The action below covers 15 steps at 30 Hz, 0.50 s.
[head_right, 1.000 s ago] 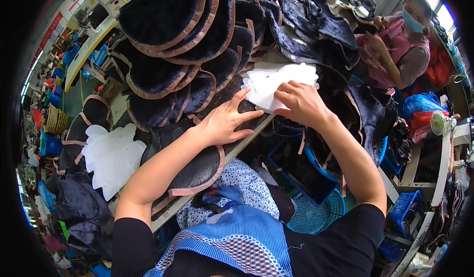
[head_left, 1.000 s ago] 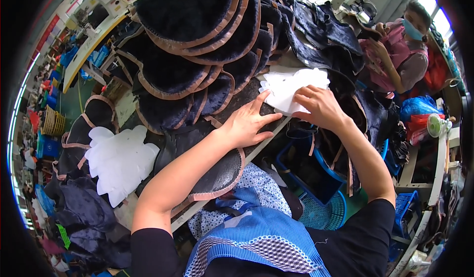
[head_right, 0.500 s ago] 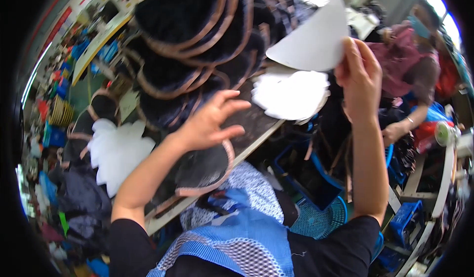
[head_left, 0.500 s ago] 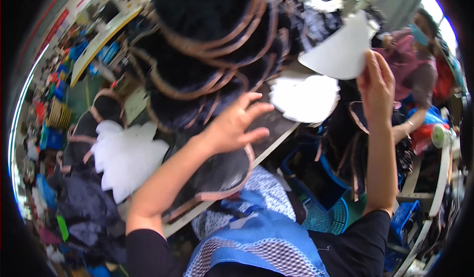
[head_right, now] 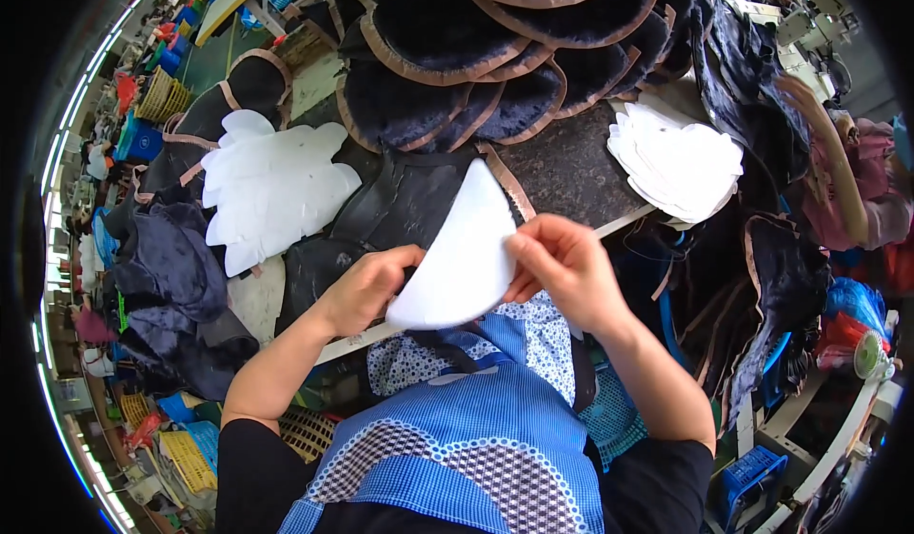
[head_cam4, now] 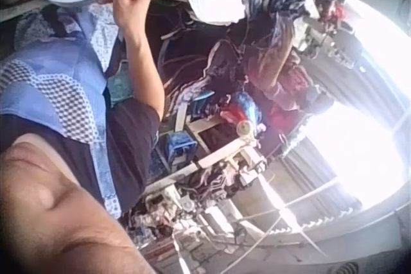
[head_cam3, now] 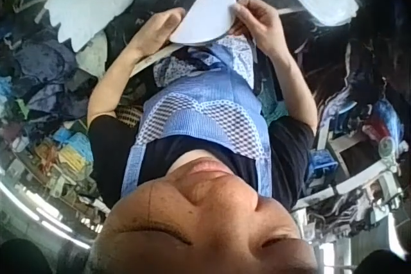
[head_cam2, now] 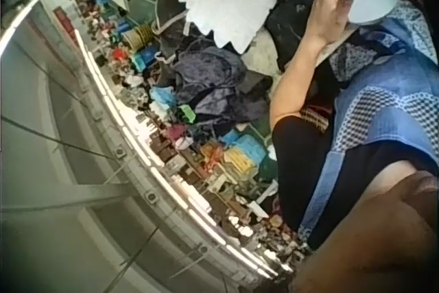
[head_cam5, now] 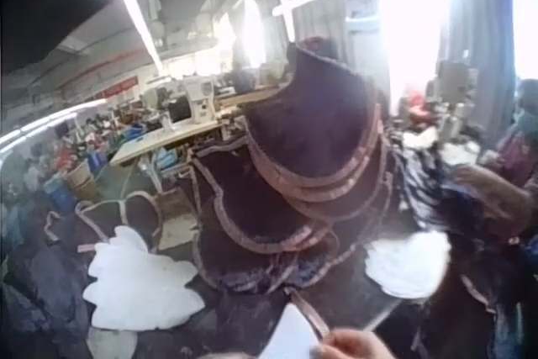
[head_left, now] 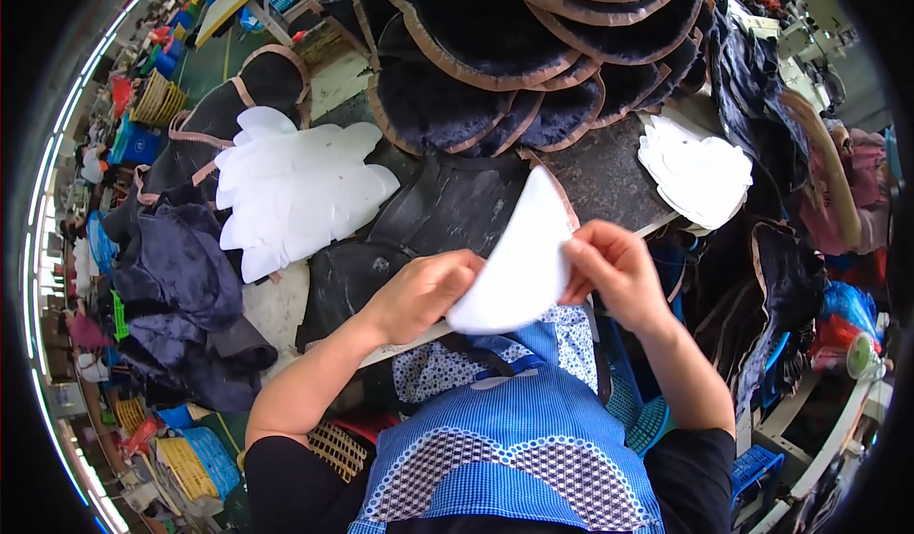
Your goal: Inserting reinforcement components into fabric shoe upper parts.
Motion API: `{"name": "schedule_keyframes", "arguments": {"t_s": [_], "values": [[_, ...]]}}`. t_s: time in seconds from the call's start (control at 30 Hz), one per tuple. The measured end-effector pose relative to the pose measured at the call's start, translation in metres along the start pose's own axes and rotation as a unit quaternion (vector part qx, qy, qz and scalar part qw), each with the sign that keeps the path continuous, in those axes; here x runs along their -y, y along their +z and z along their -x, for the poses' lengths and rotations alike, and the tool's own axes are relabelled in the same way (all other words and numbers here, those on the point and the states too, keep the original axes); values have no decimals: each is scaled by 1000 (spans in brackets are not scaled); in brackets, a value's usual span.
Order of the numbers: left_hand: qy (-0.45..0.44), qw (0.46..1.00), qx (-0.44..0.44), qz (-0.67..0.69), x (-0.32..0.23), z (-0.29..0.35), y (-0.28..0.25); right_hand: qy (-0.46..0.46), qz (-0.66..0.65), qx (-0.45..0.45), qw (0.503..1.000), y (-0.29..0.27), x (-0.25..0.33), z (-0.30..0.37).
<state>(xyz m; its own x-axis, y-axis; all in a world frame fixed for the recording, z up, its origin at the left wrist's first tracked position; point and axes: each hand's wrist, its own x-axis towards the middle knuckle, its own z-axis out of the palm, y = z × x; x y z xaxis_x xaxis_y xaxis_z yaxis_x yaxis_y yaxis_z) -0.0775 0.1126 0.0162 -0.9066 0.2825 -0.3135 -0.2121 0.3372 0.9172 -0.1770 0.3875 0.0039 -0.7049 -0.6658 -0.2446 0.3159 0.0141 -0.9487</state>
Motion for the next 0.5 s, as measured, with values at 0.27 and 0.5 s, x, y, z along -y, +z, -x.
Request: {"name": "schedule_keyframes", "arguments": {"t_s": [0.27,0.5], "values": [[68,965,-140,-213,3,-22,24,13,273,-101,957,-1,-14,-2],[110,930,-162,-310,3,-27,29,-110,377,-131,910,0,-30,-3]]}}
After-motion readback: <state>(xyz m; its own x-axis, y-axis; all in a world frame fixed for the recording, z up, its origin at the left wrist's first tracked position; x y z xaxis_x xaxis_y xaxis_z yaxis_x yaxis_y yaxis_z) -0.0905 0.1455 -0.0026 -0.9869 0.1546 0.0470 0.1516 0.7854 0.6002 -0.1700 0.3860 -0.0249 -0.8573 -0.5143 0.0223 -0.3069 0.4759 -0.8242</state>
